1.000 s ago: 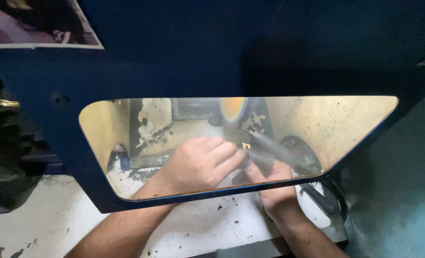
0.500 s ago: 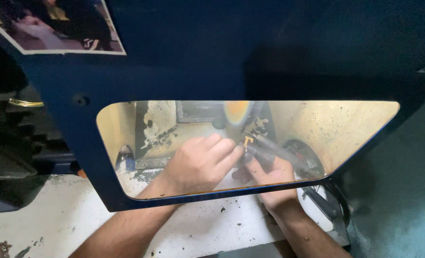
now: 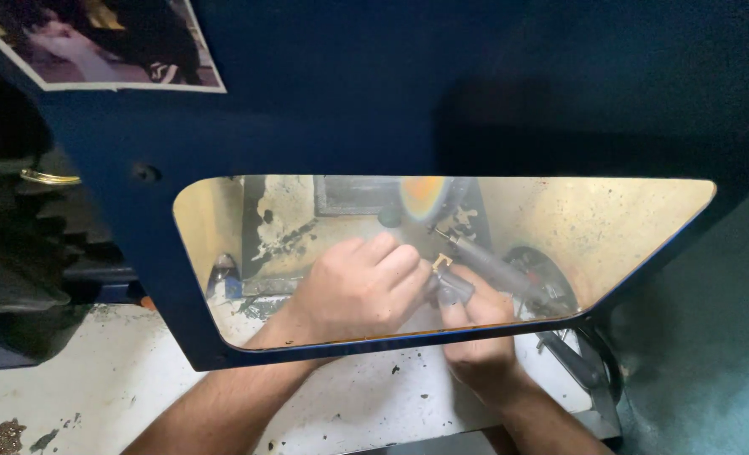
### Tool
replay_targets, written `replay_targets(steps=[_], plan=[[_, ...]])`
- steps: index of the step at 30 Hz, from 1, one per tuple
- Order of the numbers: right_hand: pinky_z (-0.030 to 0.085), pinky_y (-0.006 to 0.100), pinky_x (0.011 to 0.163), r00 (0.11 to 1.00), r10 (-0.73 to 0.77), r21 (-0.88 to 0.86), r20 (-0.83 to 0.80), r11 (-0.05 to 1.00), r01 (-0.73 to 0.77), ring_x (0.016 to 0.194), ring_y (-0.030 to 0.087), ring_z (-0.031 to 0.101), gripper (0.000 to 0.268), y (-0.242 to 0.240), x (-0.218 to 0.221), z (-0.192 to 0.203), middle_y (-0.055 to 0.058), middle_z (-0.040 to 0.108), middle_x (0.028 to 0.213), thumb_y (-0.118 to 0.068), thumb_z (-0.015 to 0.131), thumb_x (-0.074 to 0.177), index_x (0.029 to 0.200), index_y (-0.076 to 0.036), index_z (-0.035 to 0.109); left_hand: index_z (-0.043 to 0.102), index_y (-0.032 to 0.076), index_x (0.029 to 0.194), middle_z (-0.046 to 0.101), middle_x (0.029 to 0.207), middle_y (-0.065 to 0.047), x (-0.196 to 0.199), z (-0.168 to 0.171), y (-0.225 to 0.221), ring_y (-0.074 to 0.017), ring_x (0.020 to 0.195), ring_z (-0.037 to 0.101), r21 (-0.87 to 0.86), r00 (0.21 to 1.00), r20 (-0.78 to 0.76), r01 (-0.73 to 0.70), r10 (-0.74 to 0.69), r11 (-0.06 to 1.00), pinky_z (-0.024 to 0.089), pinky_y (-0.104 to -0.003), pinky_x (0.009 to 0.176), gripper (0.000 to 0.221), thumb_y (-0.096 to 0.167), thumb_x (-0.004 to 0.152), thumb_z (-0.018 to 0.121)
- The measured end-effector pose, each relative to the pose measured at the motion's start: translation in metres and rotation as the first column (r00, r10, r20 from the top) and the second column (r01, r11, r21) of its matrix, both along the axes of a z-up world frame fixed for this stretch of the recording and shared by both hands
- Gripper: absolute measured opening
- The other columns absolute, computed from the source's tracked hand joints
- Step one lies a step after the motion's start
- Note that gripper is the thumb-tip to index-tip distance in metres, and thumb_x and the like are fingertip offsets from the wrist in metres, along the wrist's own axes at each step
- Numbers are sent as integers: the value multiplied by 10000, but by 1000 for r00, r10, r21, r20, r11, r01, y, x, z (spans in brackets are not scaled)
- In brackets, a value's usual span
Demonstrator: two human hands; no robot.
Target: Polishing small jewelry components using a bench polisher
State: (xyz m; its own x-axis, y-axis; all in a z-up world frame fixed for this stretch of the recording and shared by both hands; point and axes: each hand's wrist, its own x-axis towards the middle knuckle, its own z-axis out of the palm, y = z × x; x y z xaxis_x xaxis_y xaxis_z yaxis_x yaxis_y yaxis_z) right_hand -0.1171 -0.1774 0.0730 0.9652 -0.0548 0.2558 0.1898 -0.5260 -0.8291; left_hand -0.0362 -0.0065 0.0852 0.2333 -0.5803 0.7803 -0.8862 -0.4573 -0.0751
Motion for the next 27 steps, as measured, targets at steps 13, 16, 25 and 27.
replay_targets(steps=[13,16,25,27], plan=[[603,409,743,902,179,-498,392,866,44,912,391,753,487,-3,-4,-4,239,735,1121,-338,440,1038,1008,53,729,575,123,748,507,751,-34,-3,-11,-3,-251,689,511,-53,952,-291,84,-96,995,386,-382,497,280,284,961,661],[592,450,746,901,177,-509,397,859,56,897,399,739,324,-7,-8,-11,222,730,1137,-255,589,966,975,44,711,540,120,714,494,723,-47,-9,-6,-5,-260,637,509,-32,934,-353,43,-52,999,398,-399,509,317,279,960,659],[445,423,524,997,68,-558,32,829,-38,632,273,658,242,-18,-26,-40,1,724,876,-280,633,863,715,-103,705,563,127,752,586,751,-64,5,-49,-5,-289,716,586,105,888,-440,-99,135,990,447,-440,529,230,294,875,661],[455,409,521,994,68,-580,80,815,-9,617,276,638,164,-27,-34,-56,29,729,880,-181,634,846,720,-91,688,584,132,777,605,778,-48,21,-73,-1,-277,739,600,178,860,-470,-127,198,976,475,-435,537,216,303,894,648]])
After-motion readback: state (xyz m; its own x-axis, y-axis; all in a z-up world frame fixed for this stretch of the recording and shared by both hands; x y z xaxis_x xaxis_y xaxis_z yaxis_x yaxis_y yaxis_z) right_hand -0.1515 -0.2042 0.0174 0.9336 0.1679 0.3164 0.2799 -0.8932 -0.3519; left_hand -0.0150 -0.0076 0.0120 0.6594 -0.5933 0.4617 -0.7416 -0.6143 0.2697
